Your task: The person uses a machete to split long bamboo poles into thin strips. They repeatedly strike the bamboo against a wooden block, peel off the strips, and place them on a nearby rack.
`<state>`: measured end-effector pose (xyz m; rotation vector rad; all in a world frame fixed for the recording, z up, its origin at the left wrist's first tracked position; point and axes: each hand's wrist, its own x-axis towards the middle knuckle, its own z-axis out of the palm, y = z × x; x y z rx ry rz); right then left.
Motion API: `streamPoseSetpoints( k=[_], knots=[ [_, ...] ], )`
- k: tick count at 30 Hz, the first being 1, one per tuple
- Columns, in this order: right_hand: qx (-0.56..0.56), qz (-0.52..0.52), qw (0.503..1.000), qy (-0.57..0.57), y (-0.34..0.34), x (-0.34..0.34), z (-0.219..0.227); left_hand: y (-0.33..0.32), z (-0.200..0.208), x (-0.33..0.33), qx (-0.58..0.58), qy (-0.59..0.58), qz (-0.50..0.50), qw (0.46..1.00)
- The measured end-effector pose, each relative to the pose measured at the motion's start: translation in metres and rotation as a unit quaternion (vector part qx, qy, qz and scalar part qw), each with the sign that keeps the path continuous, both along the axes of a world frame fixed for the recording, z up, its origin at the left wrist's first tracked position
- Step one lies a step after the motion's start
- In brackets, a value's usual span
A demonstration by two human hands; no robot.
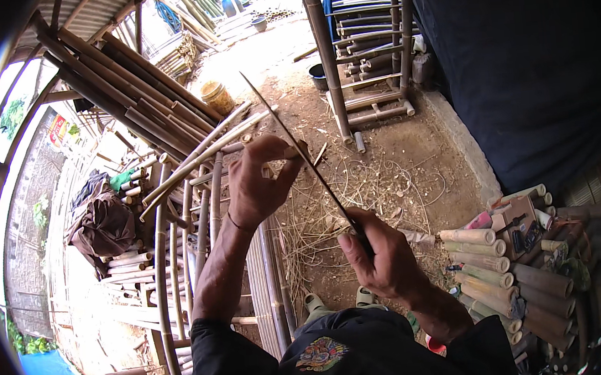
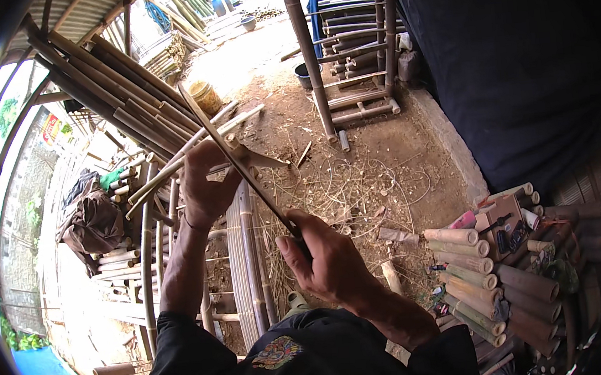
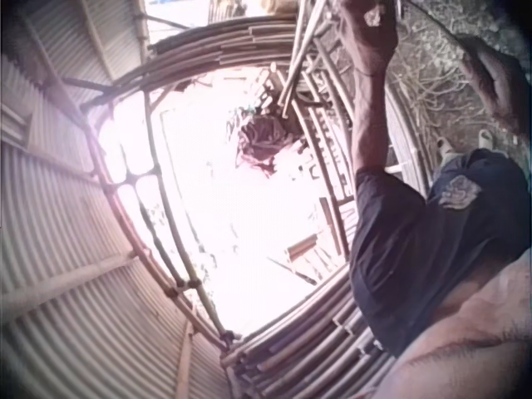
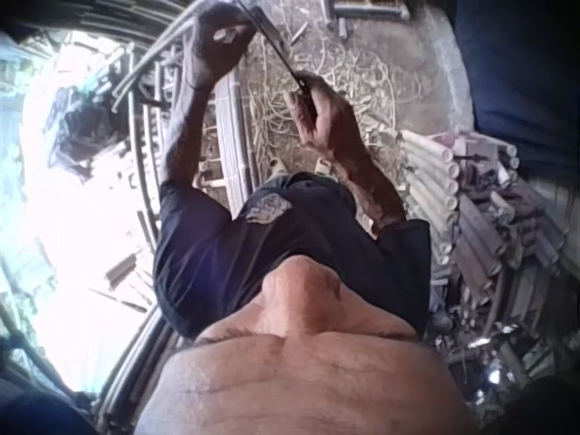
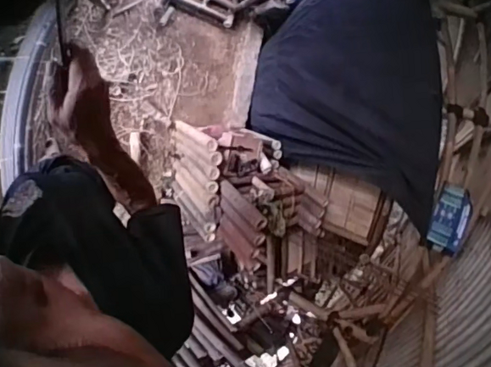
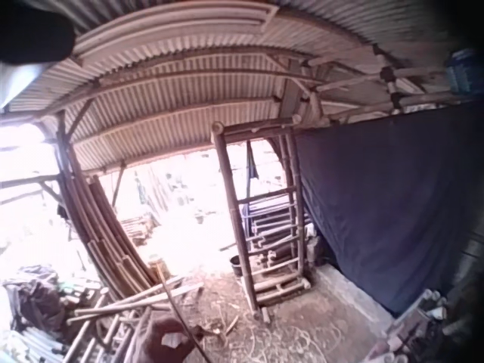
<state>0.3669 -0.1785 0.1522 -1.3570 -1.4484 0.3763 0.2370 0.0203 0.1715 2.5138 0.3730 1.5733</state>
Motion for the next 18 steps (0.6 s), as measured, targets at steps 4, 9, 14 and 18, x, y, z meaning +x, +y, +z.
streamPoseSetpoints(
  k=[4,9,14,18],
  knots=[
    [0.010,-0.012,1.000,-0.009,0.005,-0.005,-0.002,0.000,0.002,0.002,0.028,0.026,-0.019,0.999],
    [0.004,-0.018,1.000,-0.010,0.004,-0.004,-0.003,-0.004,0.008,0.009,0.036,0.028,-0.030,0.999],
    [0.008,-0.028,0.999,-0.016,0.002,-0.003,-0.003,-0.006,0.009,0.011,0.028,0.037,-0.033,0.998],
    [-0.028,-0.044,0.999,-0.015,0.009,0.001,-0.001,-0.006,0.015,0.016,-0.003,0.072,0.015,0.997]
  ],
)
